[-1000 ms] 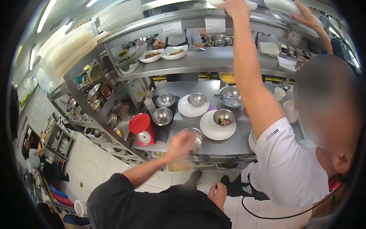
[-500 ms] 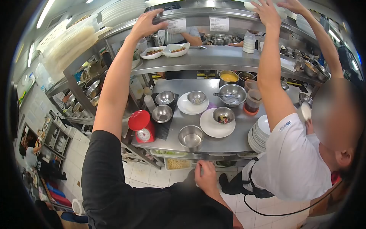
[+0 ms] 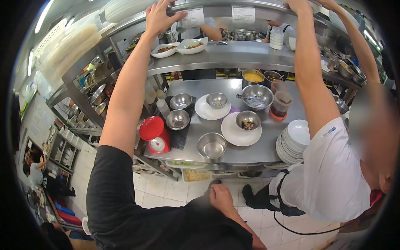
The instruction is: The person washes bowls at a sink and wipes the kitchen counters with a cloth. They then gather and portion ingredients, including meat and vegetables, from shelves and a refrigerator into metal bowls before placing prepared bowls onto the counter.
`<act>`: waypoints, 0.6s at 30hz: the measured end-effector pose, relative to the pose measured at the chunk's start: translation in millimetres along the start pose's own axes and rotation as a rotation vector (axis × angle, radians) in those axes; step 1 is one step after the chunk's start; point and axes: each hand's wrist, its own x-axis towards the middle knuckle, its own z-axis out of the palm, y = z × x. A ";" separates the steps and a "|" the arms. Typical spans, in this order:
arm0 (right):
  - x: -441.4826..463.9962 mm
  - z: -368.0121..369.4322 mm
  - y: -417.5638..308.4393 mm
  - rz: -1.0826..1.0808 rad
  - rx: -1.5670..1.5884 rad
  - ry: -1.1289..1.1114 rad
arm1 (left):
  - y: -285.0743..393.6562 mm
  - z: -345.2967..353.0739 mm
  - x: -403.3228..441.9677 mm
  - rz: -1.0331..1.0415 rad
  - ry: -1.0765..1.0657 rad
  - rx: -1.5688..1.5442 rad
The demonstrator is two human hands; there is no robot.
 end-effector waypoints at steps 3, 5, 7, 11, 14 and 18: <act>0.9 2.2 -6.0 0.006 0.005 -0.029 | 1.6 0.4 1.4 0.018 0.036 0.028; 2.7 1.3 -8.1 0.031 -0.003 -0.067 | 4.6 -0.7 2.4 -0.020 -0.010 0.020; 2.8 2.8 -7.4 0.035 -0.002 -0.061 | 4.9 -0.2 2.4 -0.023 -0.006 0.019; 2.0 7.5 -2.8 0.044 0.020 -0.087 | 7.5 -1.6 1.1 -0.057 -0.019 0.032; 3.3 6.2 -5.3 0.031 0.018 -0.077 | 6.7 0.1 0.2 -0.024 0.026 0.022; 3.3 4.7 -5.9 0.038 0.001 -0.096 | 6.1 1.9 1.1 -0.031 0.020 0.007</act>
